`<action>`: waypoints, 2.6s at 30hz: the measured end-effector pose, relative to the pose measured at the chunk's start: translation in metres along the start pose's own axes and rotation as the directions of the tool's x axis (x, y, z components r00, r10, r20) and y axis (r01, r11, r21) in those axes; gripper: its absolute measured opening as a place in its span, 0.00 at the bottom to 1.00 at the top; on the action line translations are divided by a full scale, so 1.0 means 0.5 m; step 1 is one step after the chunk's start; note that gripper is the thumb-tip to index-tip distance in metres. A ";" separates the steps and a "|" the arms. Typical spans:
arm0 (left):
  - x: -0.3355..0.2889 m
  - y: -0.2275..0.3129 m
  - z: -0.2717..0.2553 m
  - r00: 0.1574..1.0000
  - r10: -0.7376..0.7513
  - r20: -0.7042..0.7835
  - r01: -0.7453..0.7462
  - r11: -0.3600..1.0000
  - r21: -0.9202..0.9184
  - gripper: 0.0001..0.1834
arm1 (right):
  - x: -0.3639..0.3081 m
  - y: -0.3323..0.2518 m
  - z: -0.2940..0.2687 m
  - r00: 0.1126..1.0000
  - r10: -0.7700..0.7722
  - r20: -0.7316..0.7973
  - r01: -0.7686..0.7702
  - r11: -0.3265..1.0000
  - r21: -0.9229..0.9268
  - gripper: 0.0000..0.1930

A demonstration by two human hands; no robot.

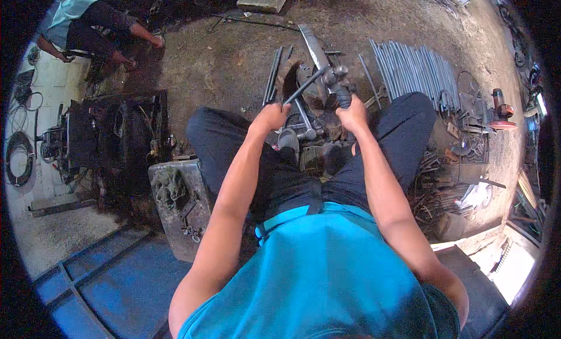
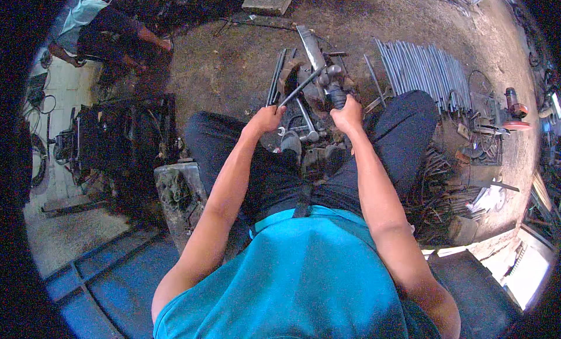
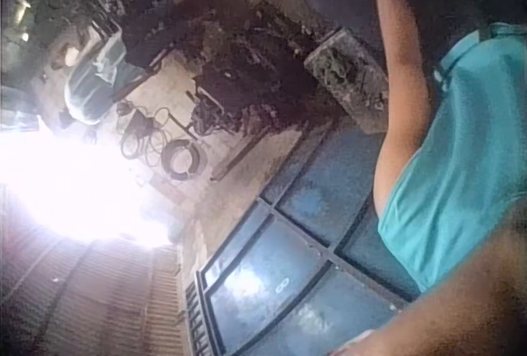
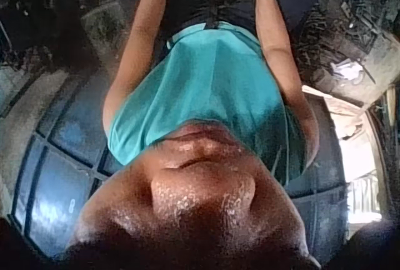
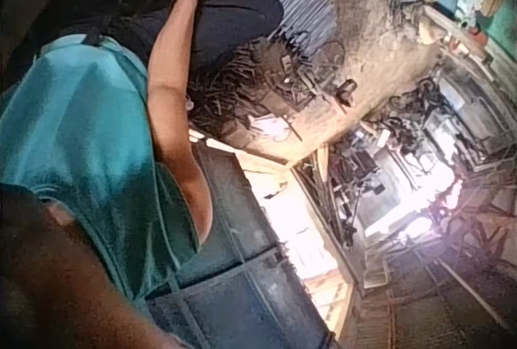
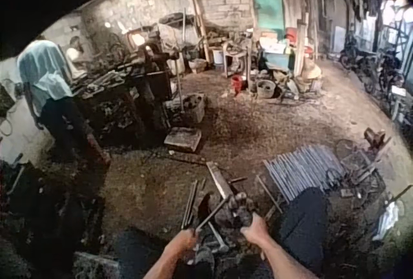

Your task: Hammering a metal rod on an anvil to shape or flatten it.

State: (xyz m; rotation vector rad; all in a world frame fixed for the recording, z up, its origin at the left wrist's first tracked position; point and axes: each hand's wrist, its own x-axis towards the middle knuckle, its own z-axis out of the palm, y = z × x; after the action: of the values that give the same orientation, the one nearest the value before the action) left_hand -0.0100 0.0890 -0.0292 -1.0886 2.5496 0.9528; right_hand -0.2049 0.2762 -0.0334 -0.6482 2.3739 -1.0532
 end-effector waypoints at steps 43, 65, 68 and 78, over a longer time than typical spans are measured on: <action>-0.010 -0.007 -0.038 0.999 -0.009 0.031 0.010 0.999 -0.038 0.33 | 0.160 -0.287 -0.215 0.786 -0.544 -0.294 0.531 0.837 -0.130 0.16; -0.017 -0.010 -0.059 0.997 -0.073 0.009 0.073 0.997 0.007 0.33 | 0.068 -0.221 -0.142 0.915 -0.377 -0.139 0.379 0.925 -0.015 0.21; -0.014 -0.021 -0.055 1.000 0.021 -0.011 -0.021 1.000 -0.018 0.32 | 0.083 -0.124 -0.085 0.902 -0.382 -0.202 0.372 0.924 -0.086 0.21; -0.028 -0.001 -0.044 0.985 0.076 -0.155 -0.052 0.987 0.155 0.31 | 0.115 -0.202 -0.175 0.903 -0.416 -0.109 0.392 0.900 -0.190 0.17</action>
State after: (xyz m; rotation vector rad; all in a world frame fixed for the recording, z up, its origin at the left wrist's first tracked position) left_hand 0.0015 0.0829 -0.0063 -1.0862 2.7492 0.6981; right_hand -0.2773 0.2306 0.0844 -1.2065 2.5345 -1.1086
